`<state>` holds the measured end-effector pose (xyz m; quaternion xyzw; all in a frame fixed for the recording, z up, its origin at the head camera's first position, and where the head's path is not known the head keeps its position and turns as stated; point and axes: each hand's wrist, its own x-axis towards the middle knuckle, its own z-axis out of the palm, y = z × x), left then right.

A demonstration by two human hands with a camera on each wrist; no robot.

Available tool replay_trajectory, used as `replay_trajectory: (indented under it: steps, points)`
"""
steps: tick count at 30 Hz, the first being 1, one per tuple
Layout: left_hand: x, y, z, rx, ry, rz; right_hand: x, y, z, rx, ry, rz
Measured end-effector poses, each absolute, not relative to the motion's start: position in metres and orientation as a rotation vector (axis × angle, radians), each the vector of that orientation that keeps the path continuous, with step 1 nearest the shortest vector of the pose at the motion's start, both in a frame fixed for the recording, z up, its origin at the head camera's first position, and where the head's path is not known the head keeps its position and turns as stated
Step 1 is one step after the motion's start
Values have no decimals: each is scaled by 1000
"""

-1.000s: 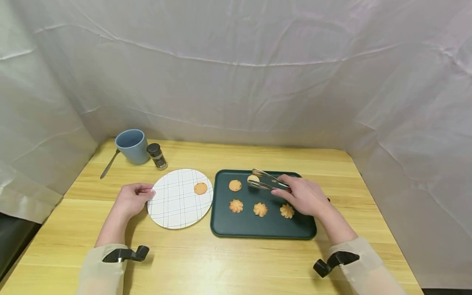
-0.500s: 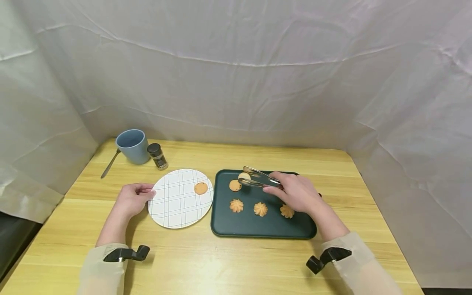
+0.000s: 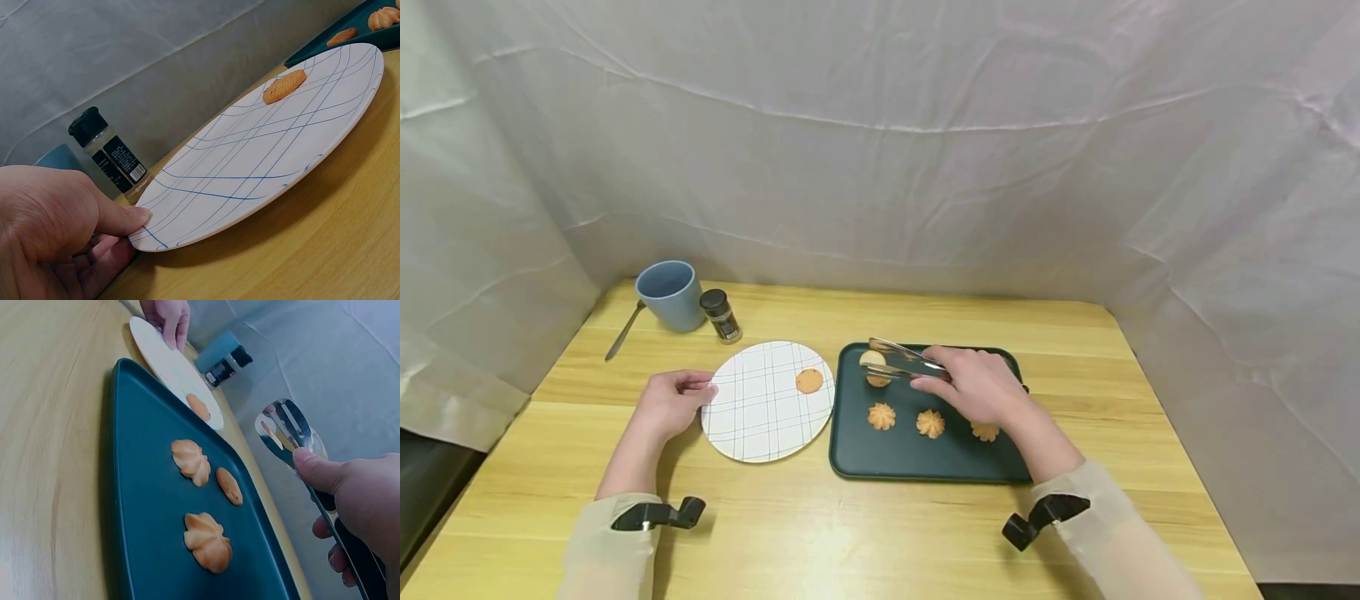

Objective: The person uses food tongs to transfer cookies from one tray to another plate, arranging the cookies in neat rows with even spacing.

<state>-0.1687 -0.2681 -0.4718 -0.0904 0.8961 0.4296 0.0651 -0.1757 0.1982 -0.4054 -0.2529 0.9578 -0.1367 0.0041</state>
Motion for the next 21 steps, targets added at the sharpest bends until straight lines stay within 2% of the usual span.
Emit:
replay_trajectory:
  steps: [21]
  points:
    - [-170, -267, -472, -292, 2689, 1298, -187, 155, -415, -881, 2930, -448]
